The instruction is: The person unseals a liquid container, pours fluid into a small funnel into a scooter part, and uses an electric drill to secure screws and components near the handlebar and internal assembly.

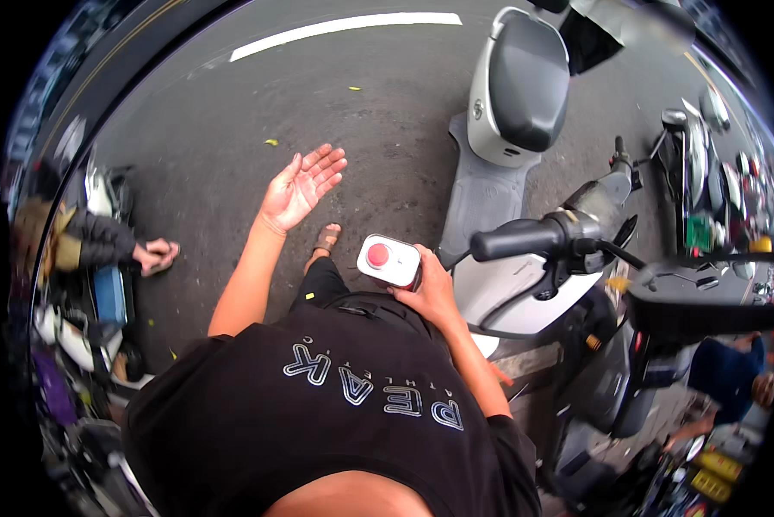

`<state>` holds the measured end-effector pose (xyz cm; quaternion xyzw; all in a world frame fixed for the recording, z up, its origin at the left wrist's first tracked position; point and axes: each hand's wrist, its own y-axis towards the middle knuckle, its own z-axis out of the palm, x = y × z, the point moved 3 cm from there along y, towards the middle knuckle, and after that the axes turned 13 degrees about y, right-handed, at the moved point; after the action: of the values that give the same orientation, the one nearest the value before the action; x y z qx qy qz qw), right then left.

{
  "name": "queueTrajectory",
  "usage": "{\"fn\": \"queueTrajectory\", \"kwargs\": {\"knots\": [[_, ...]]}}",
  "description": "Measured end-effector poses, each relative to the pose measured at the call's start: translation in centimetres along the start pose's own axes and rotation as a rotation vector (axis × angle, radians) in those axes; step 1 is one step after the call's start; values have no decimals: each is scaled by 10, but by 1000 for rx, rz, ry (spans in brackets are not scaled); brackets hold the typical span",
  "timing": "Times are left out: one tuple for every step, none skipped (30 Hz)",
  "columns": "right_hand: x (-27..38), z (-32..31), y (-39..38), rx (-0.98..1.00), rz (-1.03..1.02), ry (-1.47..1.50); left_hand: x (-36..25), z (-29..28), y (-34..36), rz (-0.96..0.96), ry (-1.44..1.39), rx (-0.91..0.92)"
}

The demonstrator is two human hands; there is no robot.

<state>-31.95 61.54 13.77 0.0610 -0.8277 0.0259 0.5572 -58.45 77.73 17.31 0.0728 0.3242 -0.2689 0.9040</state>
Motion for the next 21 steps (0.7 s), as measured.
{"fn": "queueTrajectory", "kwargs": {"knots": [[3,10,9,-51,33,-33,-6,-16,17,-65,-9,38],[5,19,16,-141,36,-29,-9,-32,36,-100,0,16],[7,27,30,-233,83,-25,-15,-50,56,-155,25,-5],[7,39,40,-280,117,-29,-18,-74,68,-191,92,18],[13,59,39,-334,183,-30,-30,-85,75,-252,159,6],[15,74,41,-395,260,-46,-41,-91,71,-315,338,-98],[24,84,47,-425,341,20,-53,-104,73,-337,499,-28],[33,88,52,-461,379,6,-66,-101,75,-387,578,-11],[39,93,59,-480,403,0,-81,-103,75,-426,621,13],[39,102,60,-480,431,-6,-88,-113,75,-442,664,15],[42,101,66,-493,437,-25,-91,-119,82,-461,658,37],[41,107,68,-544,431,-37,-93,-126,88,-484,658,48],[40,111,74,-575,413,-50,-93,-133,94,-482,655,101],[43,113,77,-614,400,-3,-88,-140,101,-509,658,109],[44,122,83,-652,400,-1,-92,-145,103,-545,675,91],[44,128,88,-716,419,8,-87,-145,108,-582,679,117],[44,131,89,-784,441,16,-78,-142,113,-601,688,150],[44,139,84,-828,453,29,-68,-140,116,-669,739,223],[41,154,82,-927,465,28,-65,-135,116,-741,812,304],[38,169,77,-1036,482,25,-58,-128,110,-793,884,341],[29,184,76,-1115,457,13,-57,-128,108,-848,973,366]]}}
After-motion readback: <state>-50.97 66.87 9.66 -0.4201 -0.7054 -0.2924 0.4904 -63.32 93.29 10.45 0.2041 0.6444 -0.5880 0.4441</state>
